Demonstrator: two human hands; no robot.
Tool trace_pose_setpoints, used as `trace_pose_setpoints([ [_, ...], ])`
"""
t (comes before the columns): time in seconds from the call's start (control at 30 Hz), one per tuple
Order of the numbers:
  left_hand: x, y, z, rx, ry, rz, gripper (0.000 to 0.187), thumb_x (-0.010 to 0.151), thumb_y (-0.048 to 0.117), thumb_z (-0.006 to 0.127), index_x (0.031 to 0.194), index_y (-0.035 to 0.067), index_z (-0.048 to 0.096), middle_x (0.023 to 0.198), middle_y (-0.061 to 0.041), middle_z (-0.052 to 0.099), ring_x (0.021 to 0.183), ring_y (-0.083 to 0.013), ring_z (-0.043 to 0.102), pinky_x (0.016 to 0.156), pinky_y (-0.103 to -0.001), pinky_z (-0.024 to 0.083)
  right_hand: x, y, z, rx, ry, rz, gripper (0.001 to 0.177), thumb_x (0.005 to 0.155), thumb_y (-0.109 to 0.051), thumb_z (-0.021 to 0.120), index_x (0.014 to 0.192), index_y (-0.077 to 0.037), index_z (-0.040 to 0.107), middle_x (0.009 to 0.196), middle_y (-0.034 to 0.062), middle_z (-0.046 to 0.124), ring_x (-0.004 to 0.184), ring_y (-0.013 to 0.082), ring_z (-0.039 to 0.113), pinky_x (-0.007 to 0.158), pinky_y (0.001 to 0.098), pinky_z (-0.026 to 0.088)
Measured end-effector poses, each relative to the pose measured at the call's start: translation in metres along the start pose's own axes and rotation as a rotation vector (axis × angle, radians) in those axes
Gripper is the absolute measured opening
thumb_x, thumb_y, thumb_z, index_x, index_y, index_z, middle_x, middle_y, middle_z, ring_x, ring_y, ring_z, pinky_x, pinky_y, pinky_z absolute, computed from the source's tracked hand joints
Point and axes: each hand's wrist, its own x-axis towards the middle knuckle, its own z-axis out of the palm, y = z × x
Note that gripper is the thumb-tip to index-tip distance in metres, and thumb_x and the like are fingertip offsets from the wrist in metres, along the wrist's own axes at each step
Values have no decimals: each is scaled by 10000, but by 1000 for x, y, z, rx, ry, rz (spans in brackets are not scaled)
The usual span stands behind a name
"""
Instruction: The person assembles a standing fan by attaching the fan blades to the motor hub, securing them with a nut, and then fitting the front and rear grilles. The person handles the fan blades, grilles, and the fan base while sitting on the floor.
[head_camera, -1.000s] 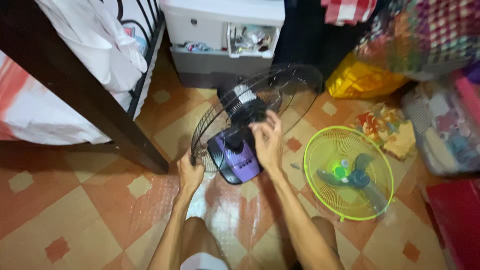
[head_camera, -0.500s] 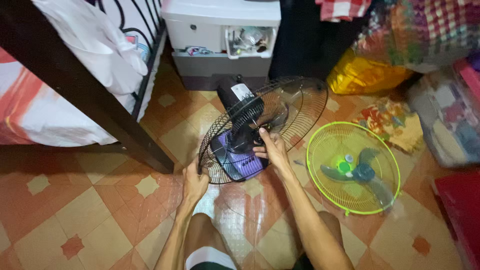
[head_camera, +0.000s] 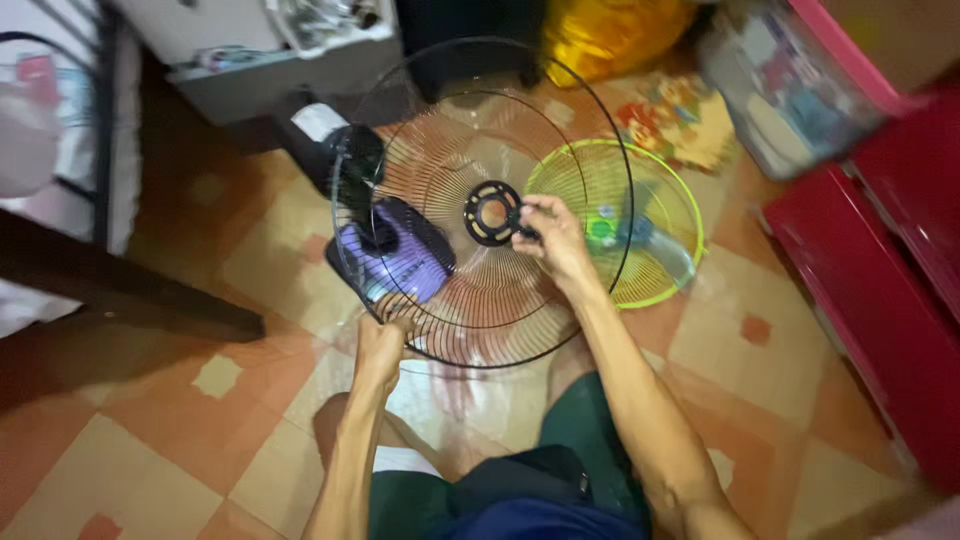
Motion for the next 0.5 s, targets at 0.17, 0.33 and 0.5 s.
trace_pose_setpoints([
  [0.17, 16, -13, 55, -35, -74, -47, 395, 749, 19, 524, 1130, -3, 621, 959, -119, 647, 738, -254, 704, 435, -425, 589, -20, -35, -96, 92, 172, 64, 226, 968, -348, 566, 1082, -154, 588, 959, -67, 634, 838, 86, 652, 722, 444, 659],
  [0.33, 40, -15, 101, 15, -145, -87, 400, 815, 73, 541, 1196, -44, 579, 1002, -172, 664, 766, -272, 705, 482, -440, 599, -10, -28, -214, -65, 333, 64, 146, 1036, -293, 638, 1092, -158, 630, 838, -44, 498, 675, 78, 486, 632, 313, 555],
  [0.5, 72, -16, 150, 28, -111, -146, 522, 802, 103, 576, 1310, 2, 511, 1108, -149, 656, 854, -228, 690, 526, -439, 624, 17, 16, -302, -316, 444, 53, 151, 979, -182, 583, 1077, -96, 660, 930, -11, 657, 651, 65, 574, 534, 257, 493],
])
